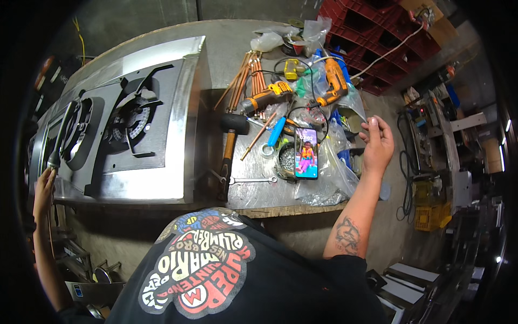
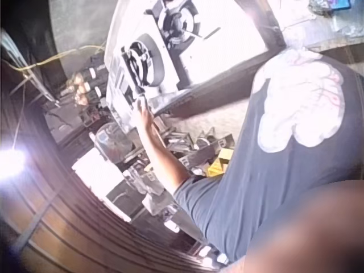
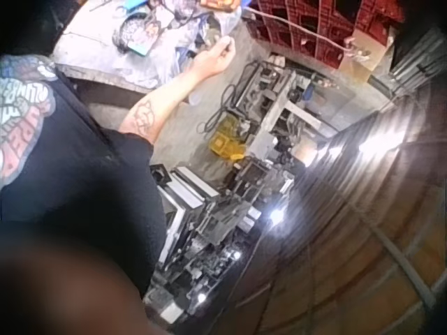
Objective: The person installs a copper gas line into a commercial gas stove. They remove the burner grate, insert the copper pipe into a fitting, tighten it with a wrench, and then connect the other end to a valve underneath the unit.
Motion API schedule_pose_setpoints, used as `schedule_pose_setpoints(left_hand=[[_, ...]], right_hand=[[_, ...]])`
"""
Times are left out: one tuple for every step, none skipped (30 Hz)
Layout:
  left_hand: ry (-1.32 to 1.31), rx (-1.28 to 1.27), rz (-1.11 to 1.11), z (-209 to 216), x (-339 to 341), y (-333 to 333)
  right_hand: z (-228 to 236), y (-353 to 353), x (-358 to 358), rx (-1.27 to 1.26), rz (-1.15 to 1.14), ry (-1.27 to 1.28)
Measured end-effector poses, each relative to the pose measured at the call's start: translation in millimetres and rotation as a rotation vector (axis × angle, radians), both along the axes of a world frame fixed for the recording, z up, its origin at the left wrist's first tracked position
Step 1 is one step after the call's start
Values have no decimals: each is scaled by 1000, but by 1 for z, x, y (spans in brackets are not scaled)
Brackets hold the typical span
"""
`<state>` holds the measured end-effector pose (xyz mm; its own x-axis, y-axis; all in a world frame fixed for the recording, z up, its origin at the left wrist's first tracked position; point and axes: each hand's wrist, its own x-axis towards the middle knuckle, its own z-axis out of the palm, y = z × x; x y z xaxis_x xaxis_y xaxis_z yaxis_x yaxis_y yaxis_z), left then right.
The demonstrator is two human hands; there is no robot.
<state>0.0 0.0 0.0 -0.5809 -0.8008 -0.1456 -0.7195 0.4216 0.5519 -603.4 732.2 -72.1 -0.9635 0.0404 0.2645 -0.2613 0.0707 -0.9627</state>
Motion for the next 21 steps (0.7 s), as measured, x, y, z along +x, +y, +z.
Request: schedule_pose_setpoints(left_hand=[[16, -4, -18, 0, -10, 13], [52, -23, -8, 3, -19, 23], [56, -218, -18, 6, -19, 17], [25, -324, -35, 12, -25, 21], [-55, -427, -134, 16, -28, 23], [-208, -495, -100, 24, -29, 27], [-38, -457, -32, 9, -32, 41], [19, -417, 18, 3, -38, 49], [56, -441, 82, 2, -42, 61], [-24, -514, 114, 7, -47, 71], [-62, -521, 132, 12, -52, 80], [-131, -575, 138, 18, -53, 87], [-165, -646, 104, 31, -48, 93], [-175, -671, 103, 36, -42, 98], [-165, -695, 85, 39, -35, 101], [-157, -717, 93, 38, -27, 104], [-145, -732, 118, 34, -20, 106], [-122, -747, 132, 29, -16, 108], [-93, -756, 140, 26, -12, 108], [-77, -787, 143, 23, -9, 108], [-50, -830, 141, 22, -8, 107]], right_hand=[[-1, -4, -3, -4, 23, 21], [0, -9, -6, -18, 78, 64], [6, -47, 5, -19, 76, 78], [9, -63, 11, 19, 114, 96], [14, -84, 18, 34, 205, 152], [18, -111, 33, 44, 250, 164], [25, -137, 51, 126, 258, 177], [31, -167, 74, 137, 345, 205], [39, -198, 98, 251, 343, 156], [45, -229, 125, 276, 440, 243], [56, -258, 149, 275, 612, 380], [66, -292, 171, 312, 718, 586], [79, -327, 197, 340, 777, 771], [87, -362, 217, 319, 864, 928], [97, -401, 238, 380, 942, 1035], [103, -439, 261, 366, 1019, 1116], [107, -480, 282, 332, 1076, 1224], [109, -518, 301, 287, 1101, 1340], [110, -555, 319, 275, 1133, 1391], [109, -585, 332, 332, 1164, 1412], [110, -610, 341, 305, 1144, 1517]])
